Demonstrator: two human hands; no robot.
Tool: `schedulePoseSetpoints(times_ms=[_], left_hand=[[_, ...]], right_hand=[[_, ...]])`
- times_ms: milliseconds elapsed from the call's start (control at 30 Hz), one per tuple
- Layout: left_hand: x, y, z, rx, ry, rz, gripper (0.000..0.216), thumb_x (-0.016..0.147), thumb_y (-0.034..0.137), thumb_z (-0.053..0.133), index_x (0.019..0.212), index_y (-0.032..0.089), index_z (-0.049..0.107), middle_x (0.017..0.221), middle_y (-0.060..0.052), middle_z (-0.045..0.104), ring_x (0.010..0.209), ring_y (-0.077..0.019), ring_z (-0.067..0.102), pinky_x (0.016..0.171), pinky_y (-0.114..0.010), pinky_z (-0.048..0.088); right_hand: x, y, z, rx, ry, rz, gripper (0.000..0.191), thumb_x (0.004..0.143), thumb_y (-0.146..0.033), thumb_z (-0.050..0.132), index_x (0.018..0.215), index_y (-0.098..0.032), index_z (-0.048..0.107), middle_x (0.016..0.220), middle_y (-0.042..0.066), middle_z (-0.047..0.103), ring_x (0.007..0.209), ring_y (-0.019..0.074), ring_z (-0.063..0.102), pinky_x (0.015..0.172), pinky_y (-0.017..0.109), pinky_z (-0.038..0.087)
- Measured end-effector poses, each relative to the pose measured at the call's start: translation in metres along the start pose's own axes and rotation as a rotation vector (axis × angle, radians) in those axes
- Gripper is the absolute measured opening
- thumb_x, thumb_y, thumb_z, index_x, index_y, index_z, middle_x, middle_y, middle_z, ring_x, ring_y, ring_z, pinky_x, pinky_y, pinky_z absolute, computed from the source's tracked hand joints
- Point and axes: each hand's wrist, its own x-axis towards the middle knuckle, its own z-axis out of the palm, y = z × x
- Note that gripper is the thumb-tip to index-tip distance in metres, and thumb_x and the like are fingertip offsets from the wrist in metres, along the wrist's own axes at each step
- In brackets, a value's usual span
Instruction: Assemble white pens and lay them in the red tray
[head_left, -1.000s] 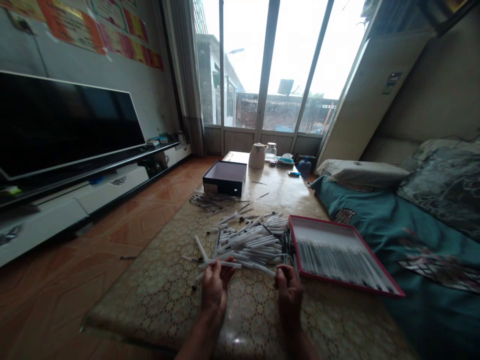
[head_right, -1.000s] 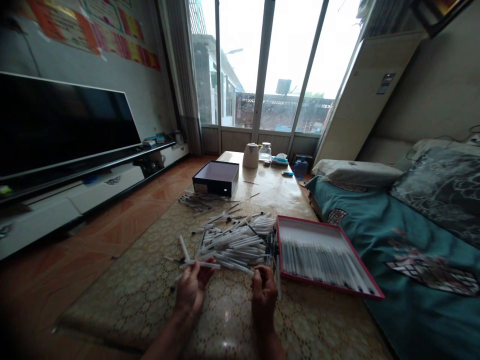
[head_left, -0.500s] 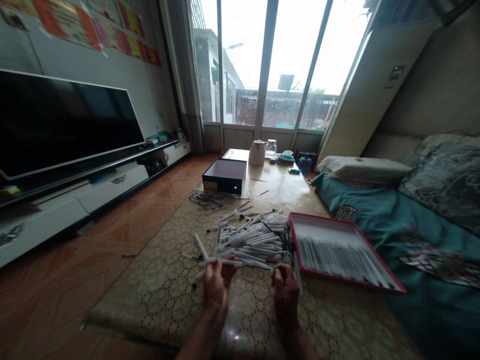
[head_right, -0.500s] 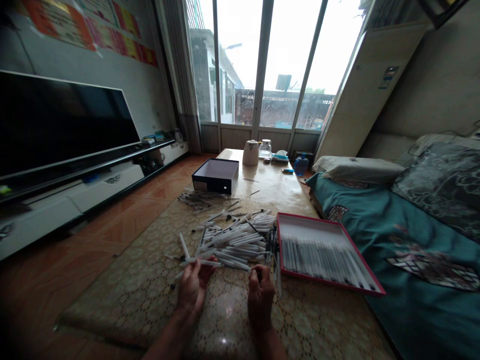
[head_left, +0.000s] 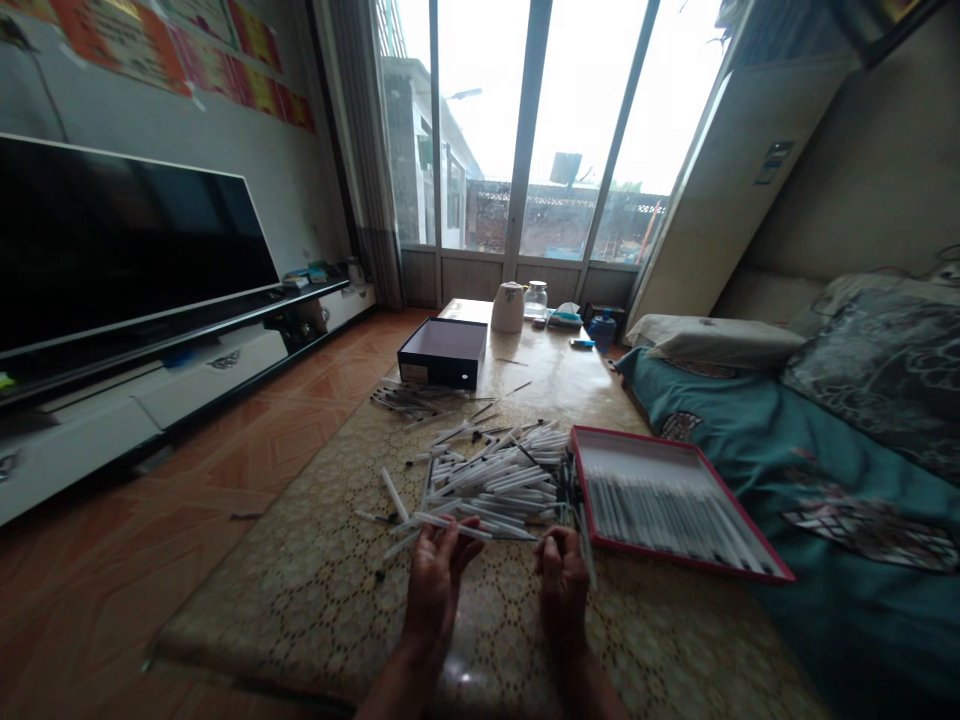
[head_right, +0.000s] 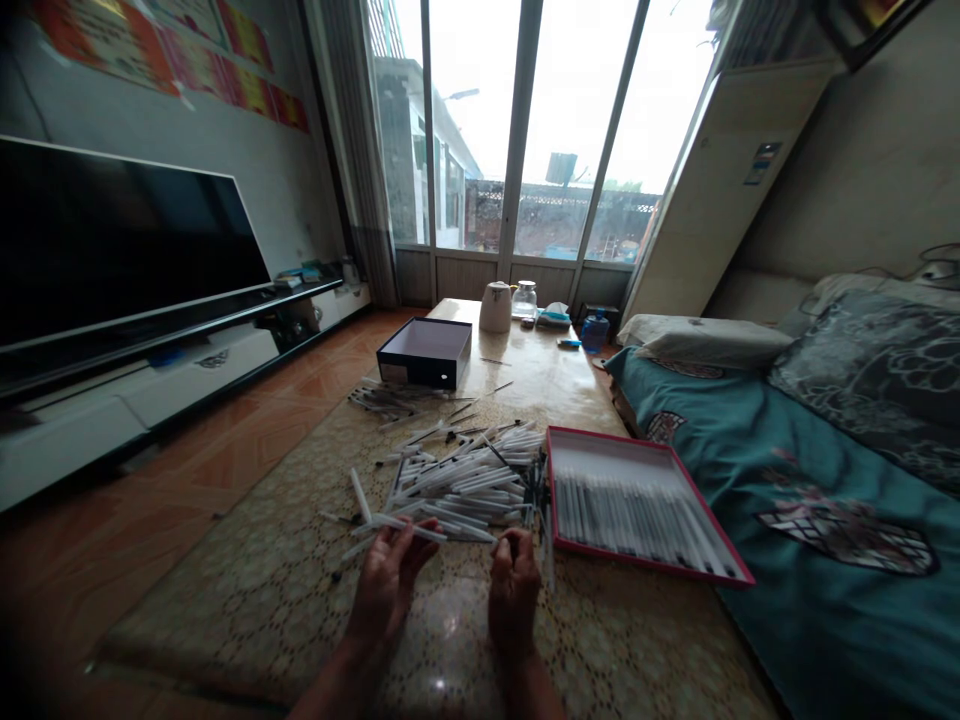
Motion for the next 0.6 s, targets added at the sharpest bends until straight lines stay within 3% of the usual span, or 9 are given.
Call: schedulePoseSetpoints(times_ms=[167, 333, 433, 600], left_hand=[[-0.006, -0.014, 0.007, 0.004, -0.039, -0.035, 0.030, 0.067, 0.026, 0.071, 0.087, 0.018, 0.050, 0.083, -0.006, 0.071, 0.076, -0.0200, 0.069, 0.066, -0.030, 0.055], [-0.008, -0.029, 0.013, -0.124, -0.012, -0.177, 0.021, 0.071, 0.017, 0.068, 0.086, 0.016, 0.053, 0.074, -0.005, 0.071, 0.068, -0.0189, 0.069, 0.065, -0.030, 0.056], [-0.006, -0.027, 0.014, -0.259, 0.074, -0.235, 0.008, 0.077, 0.008, 0.059, 0.079, 0.015, 0.055, 0.071, -0.005, 0.071, 0.066, -0.0166, 0.069, 0.065, -0.028, 0.057], [-0.002, -0.016, 0.010, -0.334, 0.089, -0.287, 0.012, 0.082, 0.006, 0.051, 0.075, 0.013, 0.058, 0.070, -0.007, 0.071, 0.066, -0.0155, 0.069, 0.064, -0.026, 0.057]], right_hand=[[-0.004, -0.002, 0.002, -0.055, -0.053, -0.063, 0.022, 0.087, -0.036, 0.039, 0.081, -0.021, 0.052, 0.065, 0.000, 0.055, 0.057, 0.0143, 0.052, 0.056, 0.025, 0.039], [-0.006, -0.004, 0.003, -0.017, -0.111, -0.061, 0.024, 0.088, -0.037, 0.039, 0.098, -0.020, 0.054, 0.069, 0.000, 0.058, 0.058, 0.0143, 0.054, 0.056, 0.025, 0.042], [-0.005, -0.001, 0.003, 0.029, -0.081, -0.032, 0.027, 0.089, -0.037, 0.037, 0.101, -0.019, 0.053, 0.064, -0.002, 0.055, 0.052, 0.0127, 0.052, 0.052, 0.023, 0.040], [-0.004, 0.003, 0.003, 0.048, -0.081, -0.016, 0.027, 0.089, -0.040, 0.038, 0.091, -0.019, 0.056, 0.059, -0.003, 0.052, 0.049, 0.0116, 0.049, 0.049, 0.022, 0.038]])
